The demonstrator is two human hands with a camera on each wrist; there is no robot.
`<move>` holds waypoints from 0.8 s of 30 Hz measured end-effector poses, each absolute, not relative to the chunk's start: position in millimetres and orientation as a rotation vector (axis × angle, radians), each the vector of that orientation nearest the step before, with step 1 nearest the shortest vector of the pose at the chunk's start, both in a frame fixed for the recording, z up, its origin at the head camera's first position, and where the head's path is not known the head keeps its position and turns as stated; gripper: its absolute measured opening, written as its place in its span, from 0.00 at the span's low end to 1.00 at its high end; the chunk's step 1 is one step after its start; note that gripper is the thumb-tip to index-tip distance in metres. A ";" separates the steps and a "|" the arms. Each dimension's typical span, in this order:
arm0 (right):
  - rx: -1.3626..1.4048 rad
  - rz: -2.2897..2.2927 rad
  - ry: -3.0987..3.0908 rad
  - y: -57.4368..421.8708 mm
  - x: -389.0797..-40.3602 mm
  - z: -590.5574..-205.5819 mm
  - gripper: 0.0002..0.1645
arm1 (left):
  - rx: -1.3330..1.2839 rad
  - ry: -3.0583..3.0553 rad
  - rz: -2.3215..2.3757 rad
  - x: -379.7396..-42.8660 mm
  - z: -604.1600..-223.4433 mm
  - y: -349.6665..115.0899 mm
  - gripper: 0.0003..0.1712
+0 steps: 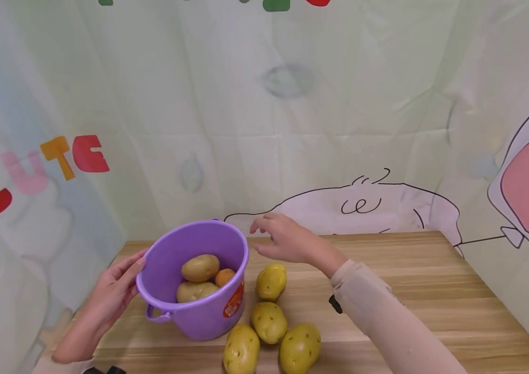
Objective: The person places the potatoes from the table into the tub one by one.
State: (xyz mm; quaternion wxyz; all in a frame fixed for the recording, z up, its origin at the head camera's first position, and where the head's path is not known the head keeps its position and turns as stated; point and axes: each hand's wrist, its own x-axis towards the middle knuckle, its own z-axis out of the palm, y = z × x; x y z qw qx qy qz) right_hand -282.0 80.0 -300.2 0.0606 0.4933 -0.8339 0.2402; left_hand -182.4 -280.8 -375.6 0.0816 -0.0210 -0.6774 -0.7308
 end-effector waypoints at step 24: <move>1.587 0.451 -2.791 85.9 -295.0 -360.9 0.31 | -0.082 -2.025 -2.165 -182.3 -377.2 -281.0 0.33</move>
